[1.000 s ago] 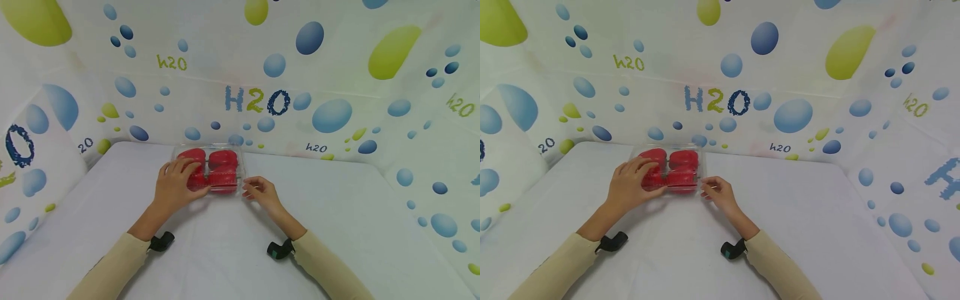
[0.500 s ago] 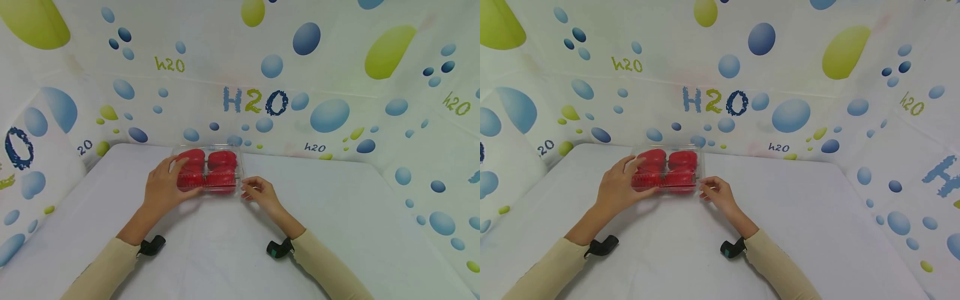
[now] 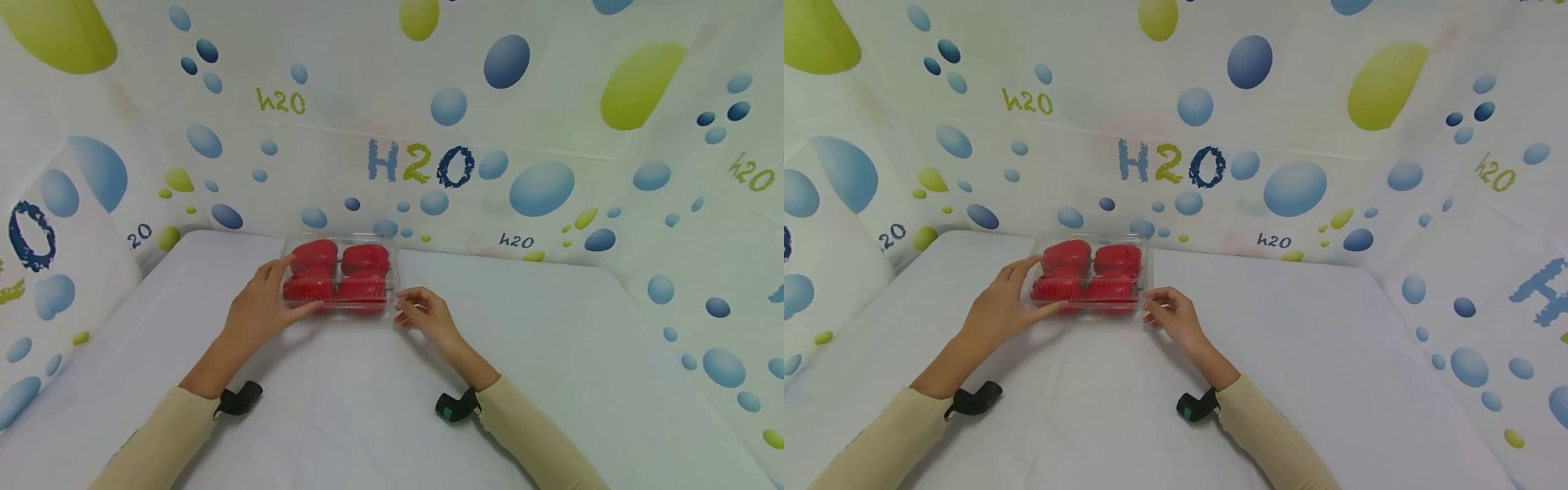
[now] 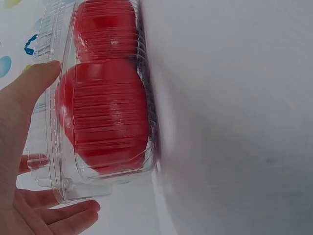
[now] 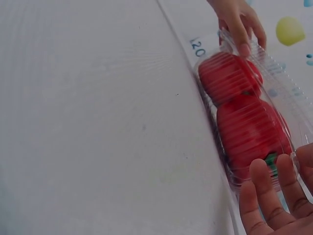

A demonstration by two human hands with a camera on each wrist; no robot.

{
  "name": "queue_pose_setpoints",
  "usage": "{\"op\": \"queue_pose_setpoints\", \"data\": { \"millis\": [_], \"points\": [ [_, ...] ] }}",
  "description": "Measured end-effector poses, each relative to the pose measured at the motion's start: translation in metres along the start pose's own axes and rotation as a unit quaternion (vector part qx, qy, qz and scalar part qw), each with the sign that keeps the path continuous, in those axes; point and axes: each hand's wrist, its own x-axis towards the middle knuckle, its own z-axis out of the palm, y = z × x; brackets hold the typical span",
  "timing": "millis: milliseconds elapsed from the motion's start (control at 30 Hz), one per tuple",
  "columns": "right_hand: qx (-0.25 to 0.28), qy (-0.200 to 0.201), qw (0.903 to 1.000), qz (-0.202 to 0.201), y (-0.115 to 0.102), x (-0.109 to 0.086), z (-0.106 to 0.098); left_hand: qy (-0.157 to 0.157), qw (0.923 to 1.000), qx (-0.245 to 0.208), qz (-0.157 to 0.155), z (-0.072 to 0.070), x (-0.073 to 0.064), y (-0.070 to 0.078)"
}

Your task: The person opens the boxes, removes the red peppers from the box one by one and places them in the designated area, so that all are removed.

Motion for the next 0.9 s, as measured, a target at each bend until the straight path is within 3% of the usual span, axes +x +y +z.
{"op": "queue_pose_setpoints", "data": {
  "millis": [367,633,900],
  "points": [
    [0.012,-0.010,0.9998,-0.013,0.002,0.000,0.000,0.040,0.9955,0.081,0.029,0.000,-0.001,-0.005],
    [0.020,-0.013,0.9996,-0.017,0.003,-0.001,-0.002,0.112,0.9814,0.099,0.121,0.000,0.002,-0.014],
    [0.029,-0.019,0.9994,-0.010,0.003,-0.002,-0.002,0.131,0.9707,0.093,0.179,0.000,0.002,-0.025]
  ]
}}
